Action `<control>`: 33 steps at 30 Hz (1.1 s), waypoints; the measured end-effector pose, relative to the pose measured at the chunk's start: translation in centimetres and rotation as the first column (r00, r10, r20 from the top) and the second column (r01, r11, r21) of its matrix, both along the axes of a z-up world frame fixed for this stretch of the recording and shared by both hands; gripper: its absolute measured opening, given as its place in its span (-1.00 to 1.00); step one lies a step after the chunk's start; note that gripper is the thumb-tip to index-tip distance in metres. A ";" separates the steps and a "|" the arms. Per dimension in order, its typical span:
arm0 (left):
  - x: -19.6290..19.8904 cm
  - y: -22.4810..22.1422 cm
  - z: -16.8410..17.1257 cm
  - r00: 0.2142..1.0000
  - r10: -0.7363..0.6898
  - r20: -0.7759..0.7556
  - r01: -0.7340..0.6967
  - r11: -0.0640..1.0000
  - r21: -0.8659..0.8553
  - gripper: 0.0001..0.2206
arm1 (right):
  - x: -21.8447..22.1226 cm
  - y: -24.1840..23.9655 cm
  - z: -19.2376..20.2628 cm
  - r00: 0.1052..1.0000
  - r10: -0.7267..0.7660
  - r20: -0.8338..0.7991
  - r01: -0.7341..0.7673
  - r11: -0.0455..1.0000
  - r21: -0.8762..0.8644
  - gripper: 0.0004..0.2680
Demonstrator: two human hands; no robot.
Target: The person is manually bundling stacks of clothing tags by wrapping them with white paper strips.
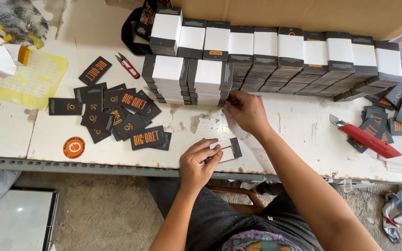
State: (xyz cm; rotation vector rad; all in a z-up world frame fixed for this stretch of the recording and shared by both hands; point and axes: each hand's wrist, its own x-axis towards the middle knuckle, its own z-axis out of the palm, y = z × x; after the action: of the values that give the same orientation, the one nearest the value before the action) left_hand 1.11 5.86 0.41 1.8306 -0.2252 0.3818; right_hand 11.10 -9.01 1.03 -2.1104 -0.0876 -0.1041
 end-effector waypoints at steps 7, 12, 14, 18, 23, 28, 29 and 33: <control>-0.1 -0.1 -0.1 1.000 -0.011 -0.024 0.011 1.000 0.010 -0.96 | 0.2 -1.5 -0.4 0.995 0.077 0.058 -0.074 0.995 -0.060 -0.83; -0.1 -0.1 -0.1 0.999 -0.010 -0.032 0.010 1.000 0.011 -0.95 | 0.2 -2.3 -4.0 0.965 -0.007 0.262 0.078 0.962 -0.262 -0.90; 0.0 0.0 -0.2 1.000 -0.002 -0.028 0.002 1.000 0.014 -0.95 | 0.2 -2.0 -3.9 0.968 -0.007 0.250 0.074 0.962 -0.262 -0.90; 0.0 0.0 0.0 0.999 -0.021 -0.034 0.021 1.000 0.010 -0.96 | -0.5 -0.9 -2.4 0.980 -0.036 0.195 0.078 0.974 -0.213 -0.85; -0.1 0.0 -0.1 0.999 -0.012 -0.031 0.013 1.000 0.011 -0.96 | -1.0 -0.1 -1.6 0.973 -0.021 0.231 0.075 0.970 -0.230 -0.81; -0.1 0.0 -0.1 1.000 -0.005 -0.027 0.005 1.000 0.005 -0.96 | -0.1 -0.6 -3.1 0.954 0.097 0.284 -0.013 0.959 -0.284 -0.88; -0.1 0.0 -0.1 1.000 -0.010 -0.028 0.010 1.000 0.006 -0.96 | 0.0 -0.7 -3.2 0.954 0.109 0.279 -0.028 0.960 -0.280 -0.89; 0.0 0.0 -0.1 1.000 -0.012 -0.027 0.012 1.000 0.001 -0.96 | 0.1 -0.8 -3.3 0.947 0.139 0.289 -0.051 0.956 -0.290 -0.91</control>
State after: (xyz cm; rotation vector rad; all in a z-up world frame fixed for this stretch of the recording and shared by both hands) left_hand 1.09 5.86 0.29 1.8332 -0.2173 0.3486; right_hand 11.20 -9.76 -2.30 -2.3523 -0.4127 -0.3811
